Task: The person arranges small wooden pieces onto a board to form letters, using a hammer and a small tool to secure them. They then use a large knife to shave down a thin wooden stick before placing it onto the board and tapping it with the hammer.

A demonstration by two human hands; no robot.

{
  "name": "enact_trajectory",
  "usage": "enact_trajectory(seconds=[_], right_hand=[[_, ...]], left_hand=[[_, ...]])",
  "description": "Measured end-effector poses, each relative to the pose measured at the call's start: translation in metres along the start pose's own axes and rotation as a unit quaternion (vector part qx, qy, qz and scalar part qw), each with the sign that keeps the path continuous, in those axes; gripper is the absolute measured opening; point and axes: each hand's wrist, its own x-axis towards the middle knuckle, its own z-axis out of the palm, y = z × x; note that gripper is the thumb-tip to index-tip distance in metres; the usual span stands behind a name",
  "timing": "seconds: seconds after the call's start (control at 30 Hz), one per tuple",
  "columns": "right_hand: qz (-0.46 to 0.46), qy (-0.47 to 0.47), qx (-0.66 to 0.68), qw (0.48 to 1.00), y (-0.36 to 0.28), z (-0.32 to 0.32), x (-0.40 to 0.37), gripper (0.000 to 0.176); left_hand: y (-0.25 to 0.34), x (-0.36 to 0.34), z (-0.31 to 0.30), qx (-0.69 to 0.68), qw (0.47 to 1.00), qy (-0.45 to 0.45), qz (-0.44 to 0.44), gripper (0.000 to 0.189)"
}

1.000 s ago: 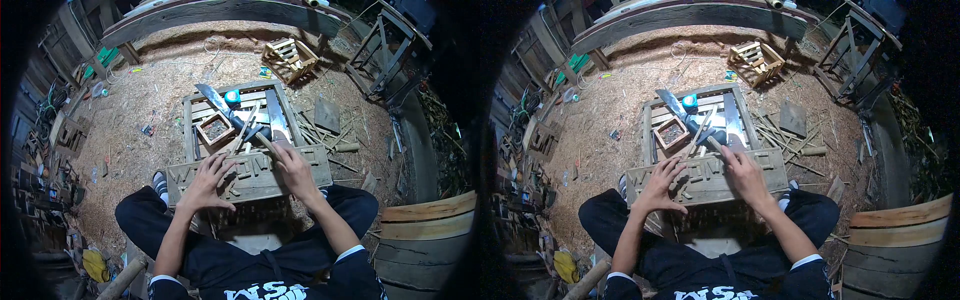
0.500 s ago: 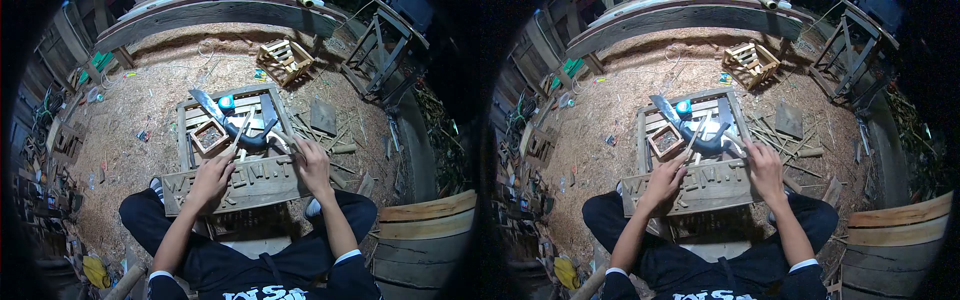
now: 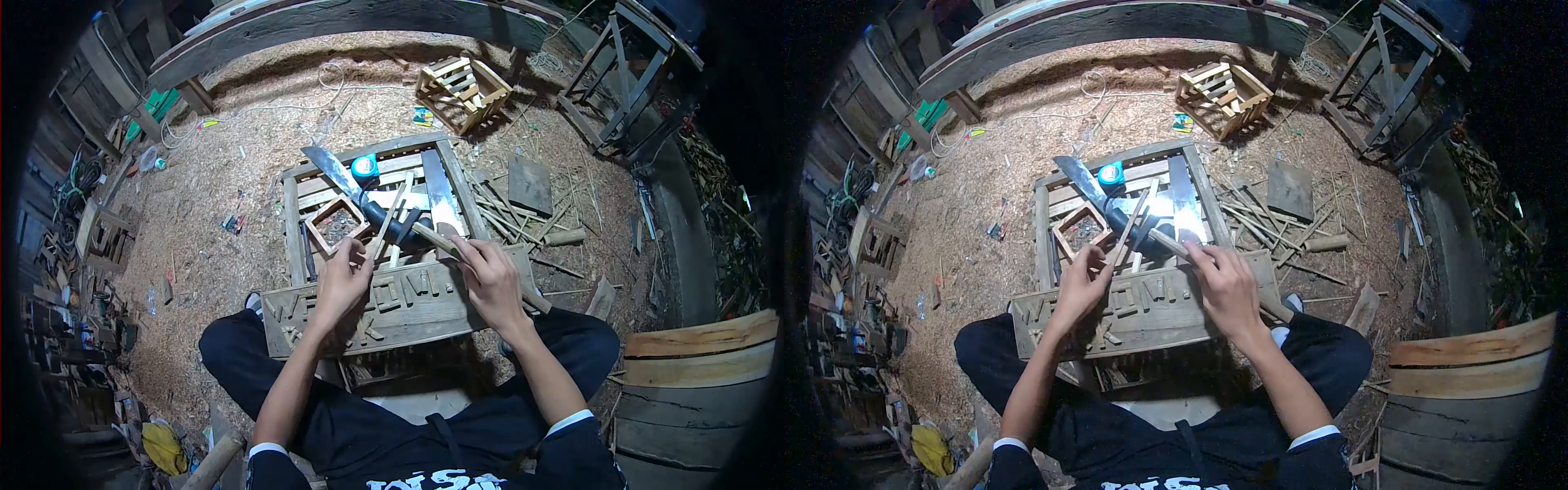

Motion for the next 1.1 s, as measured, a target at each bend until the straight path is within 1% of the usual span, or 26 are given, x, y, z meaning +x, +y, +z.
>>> enact_trajectory(seconds=[0.07,0.17,0.3,0.37,0.5,0.57,0.7,0.83,0.9,0.93,1.0,1.07,1.1], right_hand=[[0.005,-0.007,0.0,1.0,-0.002,0.001,0.001,0.057],[0.015,-0.004,0.008,1.0,-0.006,0.002,0.001,0.057],[0.021,0.0,0.019,1.0,-0.004,0.004,-0.002,0.057],[0.024,-0.003,0.024,0.999,-0.006,0.001,-0.001,0.057],[0.025,0.001,0.027,0.999,-0.008,0.0,-0.005,0.057],[0.031,-0.013,0.029,0.999,-0.01,-0.004,-0.007,0.057],[0.018,-0.013,0.014,1.0,-0.013,-0.006,-0.008,0.057],[0.017,-0.01,0.015,1.0,-0.011,-0.003,-0.011,0.055],[0.019,-0.01,0.016,1.0,-0.012,-0.004,-0.012,0.055],[0.021,-0.005,0.008,1.0,-0.014,-0.005,-0.013,0.054],[0.023,0.001,0.003,1.0,-0.015,-0.003,-0.012,0.053],[-0.019,-0.001,-0.034,0.999,-0.011,0.002,-0.01,0.051],[-0.02,-0.002,-0.035,0.999,-0.01,0.003,-0.007,0.051]], left_hand=[[-0.003,0.0,0.002,0.006,1.0,0.018,0.003,0.029],[-0.003,0.0,0.006,-0.017,0.997,0.043,-0.056,0.037],[-0.001,0.0,0.01,-0.006,0.996,0.078,-0.046,0.036],[0.012,-0.001,0.006,0.039,0.994,0.07,-0.075,0.035],[0.013,-0.004,0.007,0.012,0.994,0.096,-0.057,0.033],[0.017,-0.007,0.005,0.078,0.988,0.13,-0.018,0.031],[0.01,-0.004,0.004,0.028,0.993,0.114,0.007,0.027],[0.014,-0.006,0.002,0.036,0.991,0.129,0.012,0.029],[0.014,-0.005,-0.004,0.064,0.994,0.09,0.017,0.03],[0.013,-0.005,-0.004,0.065,0.994,0.09,0.017,0.03],[0.014,-0.007,-0.007,0.006,0.995,0.081,0.063,0.028],[0.018,-0.008,-0.011,0.005,0.997,0.062,0.051,0.03],[0.023,-0.008,-0.012,0.001,0.998,0.045,0.039,0.032]])
